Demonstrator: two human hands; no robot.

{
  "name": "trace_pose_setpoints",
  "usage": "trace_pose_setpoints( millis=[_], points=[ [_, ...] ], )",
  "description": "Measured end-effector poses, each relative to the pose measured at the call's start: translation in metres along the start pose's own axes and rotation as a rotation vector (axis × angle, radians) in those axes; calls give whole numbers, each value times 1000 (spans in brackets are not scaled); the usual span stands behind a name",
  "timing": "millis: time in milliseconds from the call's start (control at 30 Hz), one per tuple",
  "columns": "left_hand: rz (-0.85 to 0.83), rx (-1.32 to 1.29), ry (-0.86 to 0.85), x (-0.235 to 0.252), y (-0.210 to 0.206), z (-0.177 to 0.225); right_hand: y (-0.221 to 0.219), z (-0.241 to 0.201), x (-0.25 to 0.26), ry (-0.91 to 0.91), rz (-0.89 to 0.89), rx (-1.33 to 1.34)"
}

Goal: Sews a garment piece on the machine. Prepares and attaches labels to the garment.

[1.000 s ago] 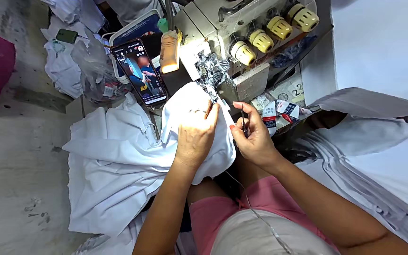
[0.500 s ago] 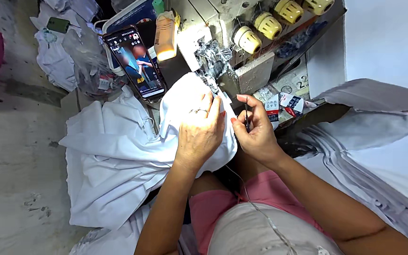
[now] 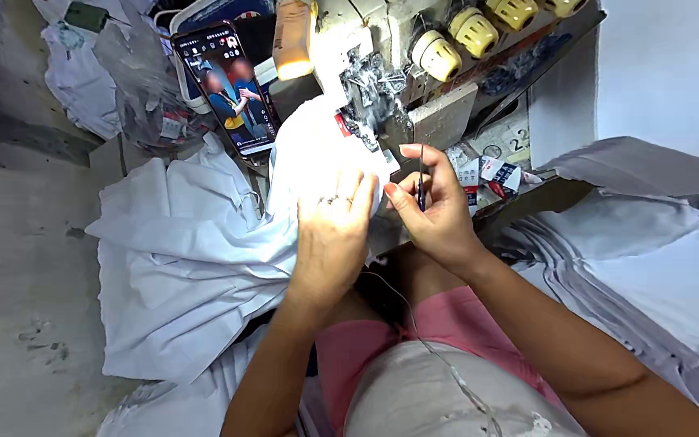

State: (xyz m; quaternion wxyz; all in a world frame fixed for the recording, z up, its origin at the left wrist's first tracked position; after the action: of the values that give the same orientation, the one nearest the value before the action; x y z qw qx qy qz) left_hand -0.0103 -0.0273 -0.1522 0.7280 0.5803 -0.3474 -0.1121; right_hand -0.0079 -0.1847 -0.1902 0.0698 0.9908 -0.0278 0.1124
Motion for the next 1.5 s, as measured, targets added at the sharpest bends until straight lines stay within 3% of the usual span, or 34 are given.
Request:
trace_pose_setpoints(
  millis=[100, 233, 367, 467, 567, 667, 700, 833, 900, 1033, 1267, 1500],
  points=[
    [-89, -143, 38, 16, 13, -25, 0, 7, -16, 64, -65, -42],
    [42, -158, 65, 25, 7, -46, 5, 23, -40, -9, -160, -115],
    [67, -113, 175, -5, 7, -13, 17, 39, -63, -121, -146, -205],
    [56, -177, 216, -35, 5, 14, 28, 46, -72, -103, -134, -255],
    [178, -167, 216, -34, 22, 12, 34, 46, -76, -78, -117, -289],
    [332, -153, 218, 5, 45, -20, 28, 39, -76, -28, -114, -293],
    [312, -237, 222, 20, 46, -35, 25, 37, -75, -9, -118, -296],
    [-24, -497, 314, 56, 19, -81, 17, 28, -76, 36, -104, -360],
    [-47, -423, 292, 52, 16, -86, 21, 23, -71, 72, -52, -430],
    [81, -390, 226, 21, 35, -82, 38, 5, -38, 222, 25, -640],
    [109, -463, 178, -3, 59, -55, 18, -35, 33, 456, -46, -1054],
    [129, -305, 198, -10, 60, -42, 1, -33, 49, 608, -131, -1106]
  ],
)
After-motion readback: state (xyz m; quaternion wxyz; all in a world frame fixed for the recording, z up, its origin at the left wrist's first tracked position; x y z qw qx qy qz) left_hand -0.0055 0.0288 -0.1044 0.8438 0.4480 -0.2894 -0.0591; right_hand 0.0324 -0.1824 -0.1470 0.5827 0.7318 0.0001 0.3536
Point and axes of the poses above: each hand's wrist, its own x-axis towards the middle knuckle, its own y-axis out of the back of the hand, z = x × y, the point moved 1 cm from there along x, towards the middle knuckle, and after that the axes turned 8 degrees about -y, right-handed, at the moved point
